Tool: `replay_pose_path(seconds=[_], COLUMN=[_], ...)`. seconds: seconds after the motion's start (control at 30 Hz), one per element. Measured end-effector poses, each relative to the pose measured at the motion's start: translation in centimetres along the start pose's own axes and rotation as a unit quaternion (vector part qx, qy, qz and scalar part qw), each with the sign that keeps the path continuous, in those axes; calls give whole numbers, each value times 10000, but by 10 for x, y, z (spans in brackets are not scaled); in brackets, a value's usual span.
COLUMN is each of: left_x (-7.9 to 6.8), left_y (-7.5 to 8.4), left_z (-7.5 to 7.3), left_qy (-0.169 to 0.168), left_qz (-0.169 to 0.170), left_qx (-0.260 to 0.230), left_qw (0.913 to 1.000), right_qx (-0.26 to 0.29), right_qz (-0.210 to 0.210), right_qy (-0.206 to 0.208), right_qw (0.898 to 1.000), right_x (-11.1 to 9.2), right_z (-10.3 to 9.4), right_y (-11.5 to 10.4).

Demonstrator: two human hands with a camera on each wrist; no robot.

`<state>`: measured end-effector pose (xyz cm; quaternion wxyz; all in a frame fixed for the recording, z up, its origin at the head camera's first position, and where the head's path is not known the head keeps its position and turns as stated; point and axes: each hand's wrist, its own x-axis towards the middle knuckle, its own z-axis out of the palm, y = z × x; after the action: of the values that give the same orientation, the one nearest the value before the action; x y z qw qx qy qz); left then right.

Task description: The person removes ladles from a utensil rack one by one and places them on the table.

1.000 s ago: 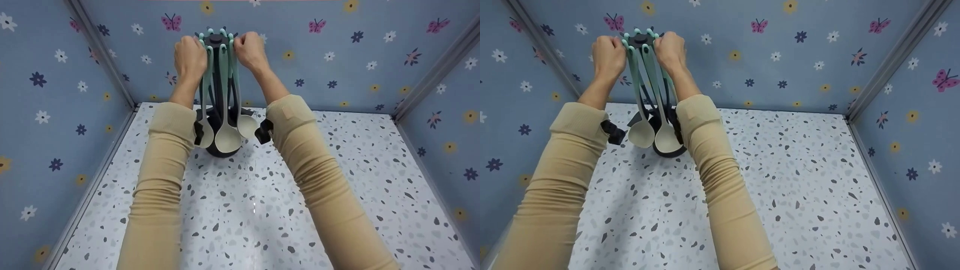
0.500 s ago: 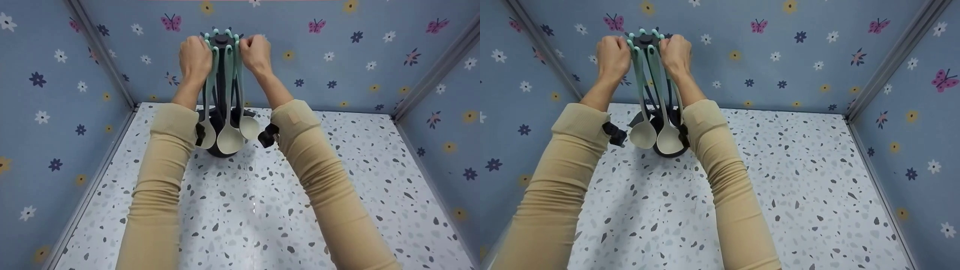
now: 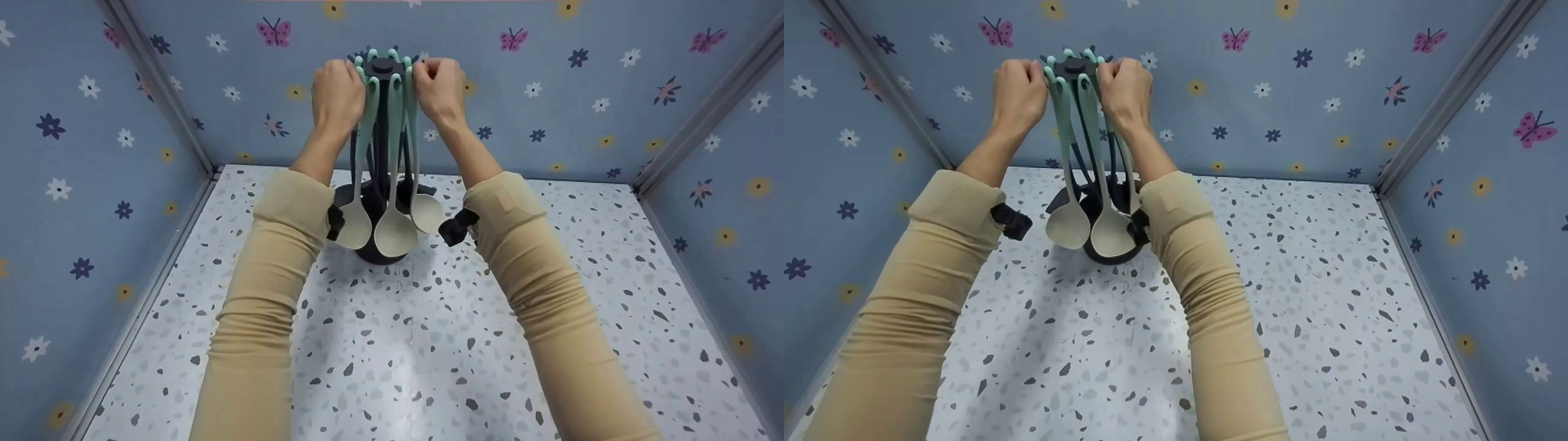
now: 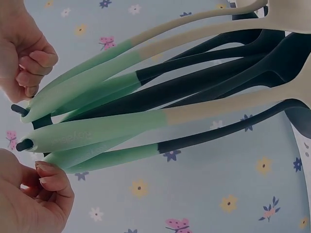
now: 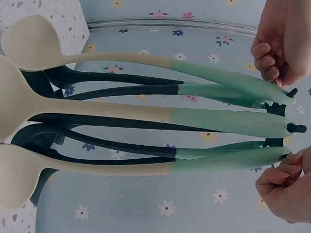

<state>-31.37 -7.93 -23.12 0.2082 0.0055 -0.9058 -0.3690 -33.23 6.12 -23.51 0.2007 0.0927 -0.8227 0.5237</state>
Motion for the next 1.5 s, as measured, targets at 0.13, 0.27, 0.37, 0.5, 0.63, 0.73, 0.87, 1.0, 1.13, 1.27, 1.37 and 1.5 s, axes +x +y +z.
replay_pose_path(seconds=[0.13,0.27,0.37,0.5,0.63,0.73,0.87,1.0,1.13,1.27,1.37,1.5], left_x=[-4,-8,-9,-12,-17,-20,-22,-24,-26,-29,-32,-35], left_y=[6,11,14,19,26,30,35,39,45,52,57,61], left_z=[4,8,10,13,16,18,23,29,35,40,44,48], left_qy=[-90,-113,-130,-207,-315,-382,-467,-515,-619,-747,-814,-801], left_qz=[212,347,392,451,488,539,566,669,760,760,770,878], left_qx=[10,-67,-117,-190,-272,-321,-392,-577,-792,-804,-761,-723], left_qw=[9997,9993,9991,9986,9979,9973,9965,9948,9920,9910,9908,9903], right_qx=[216,421,532,559,668,821,842,837,787,807,894,992], right_qz=[-120,-125,-99,-99,-57,6,-33,-88,-134,-28,-1,-34], right_qy=[205,336,360,436,559,623,748,836,943,1017,1035,1059], right_qw=[9995,9985,9979,9974,9962,9947,9936,9929,9923,9915,9906,9894], right_x=[-4,-9,-12,-16,-20,-24,-33,-36,-33,-35,-38,-46], right_z=[-8,-14,-19,-27,-35,-41,-50,-58,-66,-76,-83,-89], right_y=[7,11,12,15,19,21,15,16,28,31,30,21])
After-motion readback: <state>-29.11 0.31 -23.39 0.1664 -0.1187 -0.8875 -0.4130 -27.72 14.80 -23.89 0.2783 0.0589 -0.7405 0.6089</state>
